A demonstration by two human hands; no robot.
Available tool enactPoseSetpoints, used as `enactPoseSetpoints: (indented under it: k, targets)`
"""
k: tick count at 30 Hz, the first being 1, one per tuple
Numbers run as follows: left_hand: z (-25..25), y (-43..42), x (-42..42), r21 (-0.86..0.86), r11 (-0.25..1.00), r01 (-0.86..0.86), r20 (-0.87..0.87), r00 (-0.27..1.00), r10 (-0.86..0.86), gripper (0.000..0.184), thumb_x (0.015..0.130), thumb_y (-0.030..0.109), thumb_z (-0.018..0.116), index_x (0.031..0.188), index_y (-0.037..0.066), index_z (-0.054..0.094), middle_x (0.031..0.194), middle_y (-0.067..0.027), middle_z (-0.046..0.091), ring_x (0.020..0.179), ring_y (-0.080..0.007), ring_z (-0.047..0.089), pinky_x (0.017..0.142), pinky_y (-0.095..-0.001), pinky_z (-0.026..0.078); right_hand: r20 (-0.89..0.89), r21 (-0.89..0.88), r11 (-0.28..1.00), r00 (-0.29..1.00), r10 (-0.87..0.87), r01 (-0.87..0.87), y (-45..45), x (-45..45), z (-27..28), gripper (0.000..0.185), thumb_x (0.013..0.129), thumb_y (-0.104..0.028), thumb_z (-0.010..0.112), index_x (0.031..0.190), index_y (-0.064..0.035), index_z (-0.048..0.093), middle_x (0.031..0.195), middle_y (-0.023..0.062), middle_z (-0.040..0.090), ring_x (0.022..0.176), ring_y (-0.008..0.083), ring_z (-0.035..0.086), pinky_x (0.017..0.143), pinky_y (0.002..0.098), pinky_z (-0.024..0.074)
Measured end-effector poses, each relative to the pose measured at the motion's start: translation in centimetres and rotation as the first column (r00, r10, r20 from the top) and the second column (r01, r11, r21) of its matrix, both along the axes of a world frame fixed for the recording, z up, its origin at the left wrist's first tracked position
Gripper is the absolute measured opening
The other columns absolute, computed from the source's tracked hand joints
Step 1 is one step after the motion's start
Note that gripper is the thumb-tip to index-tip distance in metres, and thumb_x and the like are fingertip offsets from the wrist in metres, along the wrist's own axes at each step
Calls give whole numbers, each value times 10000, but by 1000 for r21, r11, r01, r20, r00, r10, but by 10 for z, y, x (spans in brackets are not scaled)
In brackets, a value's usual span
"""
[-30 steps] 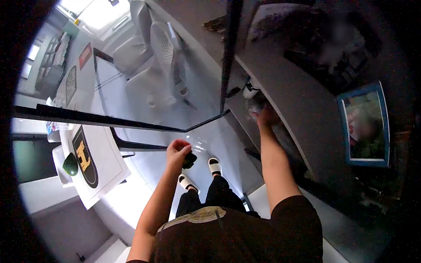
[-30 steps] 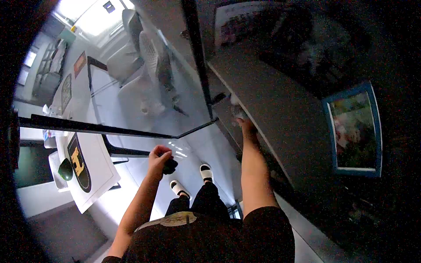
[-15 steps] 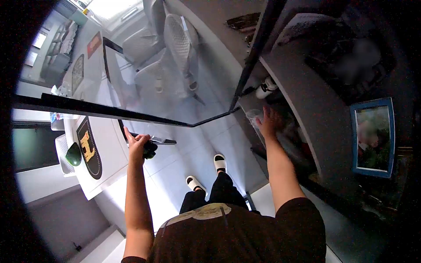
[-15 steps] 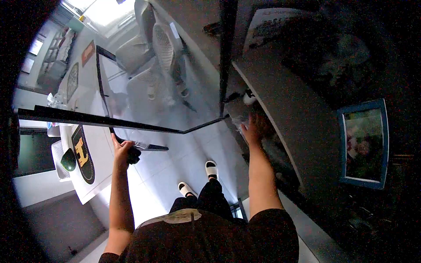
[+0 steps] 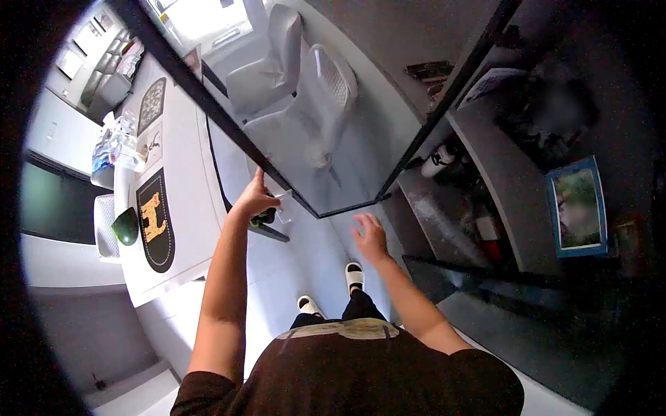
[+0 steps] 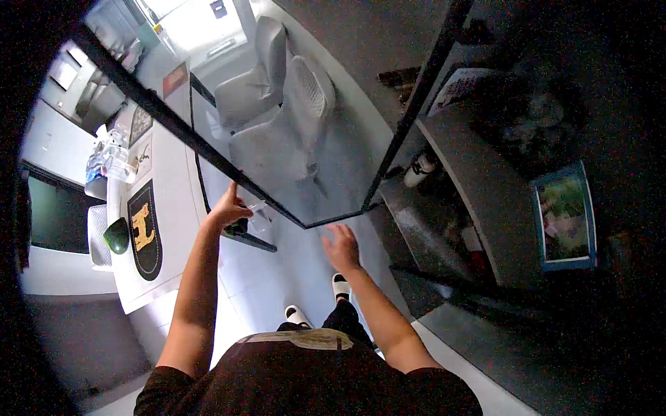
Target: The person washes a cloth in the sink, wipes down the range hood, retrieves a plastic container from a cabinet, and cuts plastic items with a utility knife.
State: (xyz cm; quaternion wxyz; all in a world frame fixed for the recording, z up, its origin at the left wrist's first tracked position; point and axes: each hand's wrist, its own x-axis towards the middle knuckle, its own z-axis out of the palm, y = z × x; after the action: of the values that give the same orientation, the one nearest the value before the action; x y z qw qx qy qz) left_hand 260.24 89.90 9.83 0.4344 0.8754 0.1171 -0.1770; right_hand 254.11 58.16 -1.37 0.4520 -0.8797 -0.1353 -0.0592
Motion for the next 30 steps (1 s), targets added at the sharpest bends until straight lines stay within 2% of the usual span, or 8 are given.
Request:
enactPoseSetpoints:
  k: [3,5,12,15,21,22,25,30]
  targets:
    - [19,-7,-5,-74,997,22,-71,997,-27,1180,575,78,782,1473,44,16,929,-205,623,880,-277,630,766,-352,494,-56,121,992,997,51,-44,50,-2,108,202,794,-159,654,960,-57,603,911,119,603,811,297,603,724,394,487]
    - [11,-5,-14,174,977,121,-17,993,-120,1186,555,106,789,1464,16,31,1003,-252,618,972,-344,615,842,-358,479,270,69,992,959,82,-104,80,-3,150,186,791,-155,694,923,-55,609,806,76,574,621,201,556,551,311,456]
    - [-20,-14,-72,185,920,345,185,907,-377,1215,540,127,791,1458,56,-1,1029,-298,612,987,-425,596,845,-419,485,565,175,978,802,-193,112,148,-18,226,267,766,-246,742,900,-68,595,732,43,558,547,194,529,522,320,442]
    - [11,-34,-112,146,871,469,33,878,-478,1199,531,150,785,1456,57,28,982,-295,618,950,-436,601,804,-439,492,532,207,945,781,-327,254,144,-40,228,287,758,-247,752,901,-59,590,746,53,562,561,192,539,512,309,443]
    - [27,-75,-168,72,654,753,134,643,-754,1130,569,143,734,1474,82,60,926,-281,626,929,-436,596,801,-440,477,487,293,877,731,-479,380,73,-123,225,294,774,-135,753,964,10,583,730,93,534,572,160,508,515,281,434]
    - [28,-82,-175,73,634,770,131,623,-771,1130,569,143,734,1474,82,60,926,-281,626,929,-436,596,801,-440,477,541,182,874,697,-472,451,56,-135,225,277,795,-138,710,990,12,583,806,138,582,628,277,564,559,333,471]
    - [35,-98,-186,26,676,737,177,662,-728,1126,577,122,728,1479,103,54,885,-259,631,889,-411,610,785,-426,481,377,308,774,676,-634,554,17,-162,221,267,813,-87,670,1024,35,562,832,154,546,648,284,539,602,344,455]
    - [55,-116,-186,-78,708,702,265,699,-664,1090,612,84,720,1480,96,62,783,-159,622,786,-300,626,747,-357,489,435,282,685,547,-715,672,-44,-178,223,309,872,-106,602,1129,49,528,990,184,506,790,293,531,682,352,451]
